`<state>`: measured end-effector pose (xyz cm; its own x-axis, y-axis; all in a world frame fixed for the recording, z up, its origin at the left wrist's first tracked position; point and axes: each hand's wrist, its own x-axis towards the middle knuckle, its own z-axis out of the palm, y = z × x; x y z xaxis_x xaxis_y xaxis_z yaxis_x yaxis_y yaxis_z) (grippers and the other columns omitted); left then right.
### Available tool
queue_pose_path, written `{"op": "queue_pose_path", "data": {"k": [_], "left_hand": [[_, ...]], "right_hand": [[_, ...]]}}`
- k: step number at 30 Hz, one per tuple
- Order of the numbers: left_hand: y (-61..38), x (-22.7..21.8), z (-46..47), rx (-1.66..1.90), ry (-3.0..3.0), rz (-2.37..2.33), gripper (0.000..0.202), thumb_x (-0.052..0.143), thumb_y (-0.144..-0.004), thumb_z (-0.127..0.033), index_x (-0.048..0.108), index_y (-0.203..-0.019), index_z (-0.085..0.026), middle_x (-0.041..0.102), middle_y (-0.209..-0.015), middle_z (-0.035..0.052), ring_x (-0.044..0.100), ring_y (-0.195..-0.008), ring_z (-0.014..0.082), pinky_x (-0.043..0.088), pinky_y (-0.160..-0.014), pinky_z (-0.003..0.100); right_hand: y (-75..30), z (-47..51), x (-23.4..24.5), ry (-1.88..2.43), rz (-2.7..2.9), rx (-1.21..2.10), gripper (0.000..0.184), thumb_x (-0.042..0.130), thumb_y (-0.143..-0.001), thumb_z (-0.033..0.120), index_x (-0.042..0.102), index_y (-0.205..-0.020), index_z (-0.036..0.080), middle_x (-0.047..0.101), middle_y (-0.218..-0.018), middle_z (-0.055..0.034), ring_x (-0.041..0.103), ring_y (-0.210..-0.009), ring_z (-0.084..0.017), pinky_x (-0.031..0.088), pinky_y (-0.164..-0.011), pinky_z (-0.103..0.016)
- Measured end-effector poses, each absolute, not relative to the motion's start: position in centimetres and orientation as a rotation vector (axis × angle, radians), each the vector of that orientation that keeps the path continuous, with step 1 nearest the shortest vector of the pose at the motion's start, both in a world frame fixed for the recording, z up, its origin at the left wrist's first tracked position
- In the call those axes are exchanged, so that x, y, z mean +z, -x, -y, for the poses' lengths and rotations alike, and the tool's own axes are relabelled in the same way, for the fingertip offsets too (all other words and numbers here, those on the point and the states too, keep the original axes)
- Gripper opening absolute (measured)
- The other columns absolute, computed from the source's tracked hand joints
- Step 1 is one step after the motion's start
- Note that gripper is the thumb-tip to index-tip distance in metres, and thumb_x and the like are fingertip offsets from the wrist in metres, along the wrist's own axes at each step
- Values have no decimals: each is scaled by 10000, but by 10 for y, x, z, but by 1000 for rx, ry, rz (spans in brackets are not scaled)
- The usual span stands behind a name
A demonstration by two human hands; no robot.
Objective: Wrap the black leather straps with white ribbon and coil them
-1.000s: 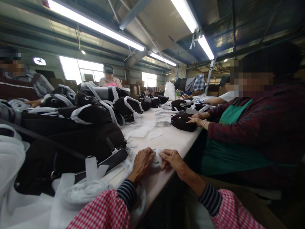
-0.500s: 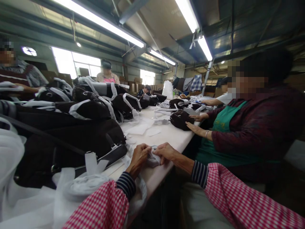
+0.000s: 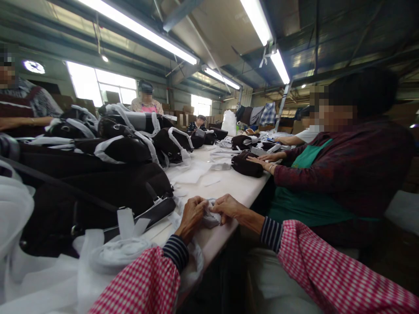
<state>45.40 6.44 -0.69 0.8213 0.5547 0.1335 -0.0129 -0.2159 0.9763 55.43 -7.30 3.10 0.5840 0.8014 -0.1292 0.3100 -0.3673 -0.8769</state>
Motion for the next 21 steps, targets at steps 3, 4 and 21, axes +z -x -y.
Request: {"op": "queue_pose_path", "data": {"k": [3,4,21], "left_hand": [[-452,-5,-64,545,-1688,-390,338,688,-872,-448,626,-718,-155,565,-638,-26,486,-555,114,357,-538,241],[-450,-4,-64,541,-1675,-376,354,678,-855,-470,631,-706,-153,563,-629,-20,479,-552,117,337,-532,242],[-436,16,-72,322,-1548,-253,260,734,-587,-307,744,-746,-102,698,-710,74,580,-638,160,408,-624,269]], "right_hand": [[-555,73,29,1925,898,690,310,701,-775,317,555,-543,173,522,-369,33,525,-351,-105,289,-368,-176],[-555,73,28,1917,901,680,304,702,-775,318,563,-548,169,527,-373,30,519,-352,-102,283,-371,-178],[-539,80,27,1739,797,589,309,768,-627,391,572,-734,178,609,-448,9,562,-364,-129,370,-351,-175]]}}
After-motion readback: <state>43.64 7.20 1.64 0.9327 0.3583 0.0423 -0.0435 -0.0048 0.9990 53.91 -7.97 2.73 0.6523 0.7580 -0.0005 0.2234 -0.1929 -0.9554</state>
